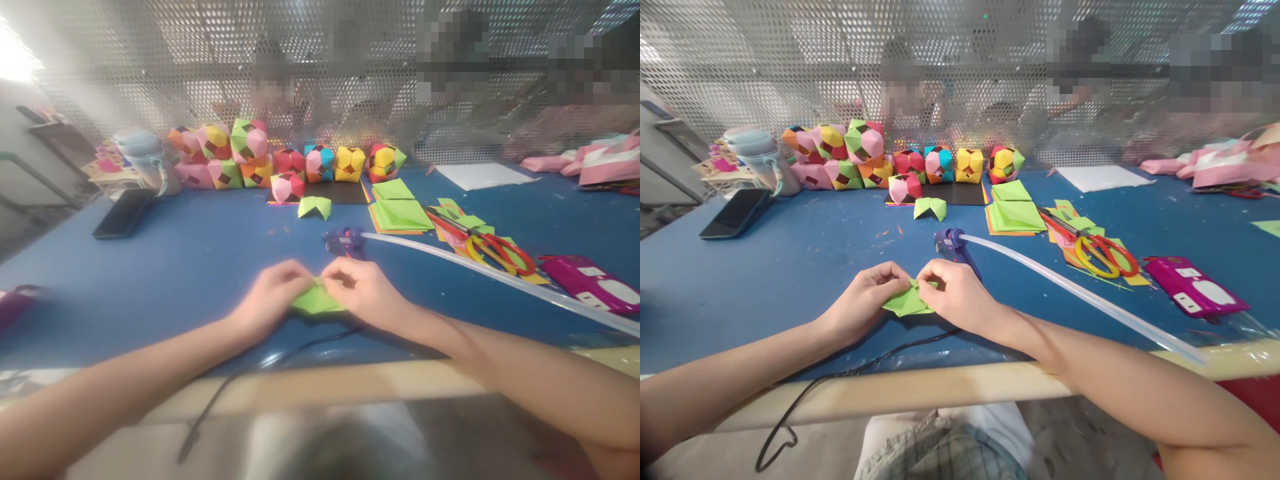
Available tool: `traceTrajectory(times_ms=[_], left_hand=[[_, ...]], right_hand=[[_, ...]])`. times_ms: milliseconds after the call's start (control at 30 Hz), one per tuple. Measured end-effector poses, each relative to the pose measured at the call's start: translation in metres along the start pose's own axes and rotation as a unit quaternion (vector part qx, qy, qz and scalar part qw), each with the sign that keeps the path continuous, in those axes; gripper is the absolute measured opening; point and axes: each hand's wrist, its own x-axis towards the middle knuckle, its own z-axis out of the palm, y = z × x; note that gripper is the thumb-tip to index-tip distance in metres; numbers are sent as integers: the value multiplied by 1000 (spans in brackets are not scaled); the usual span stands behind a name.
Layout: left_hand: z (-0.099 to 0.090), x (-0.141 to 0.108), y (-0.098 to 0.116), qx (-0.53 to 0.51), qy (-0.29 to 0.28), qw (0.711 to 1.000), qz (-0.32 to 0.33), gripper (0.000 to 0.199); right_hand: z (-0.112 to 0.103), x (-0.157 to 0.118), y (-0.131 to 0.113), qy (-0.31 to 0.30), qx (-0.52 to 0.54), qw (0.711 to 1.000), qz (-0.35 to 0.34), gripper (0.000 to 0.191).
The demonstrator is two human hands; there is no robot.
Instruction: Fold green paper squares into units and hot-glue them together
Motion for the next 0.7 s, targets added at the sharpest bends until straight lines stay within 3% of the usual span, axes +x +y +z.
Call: traceTrajectory(times_ms=[300,467,700], left_hand=[[-2,-2,9,68,-31,997,33,12],[0,-4,13,116,-30,992,46,23],[-5,-4,14,121,-42,989,77,21]], right_hand=[[2,2,1,27,41,999,19,7],[1,-1,0,27,28,999,-31,7],[-2,-2,3,-9,21,995,-95,3]])
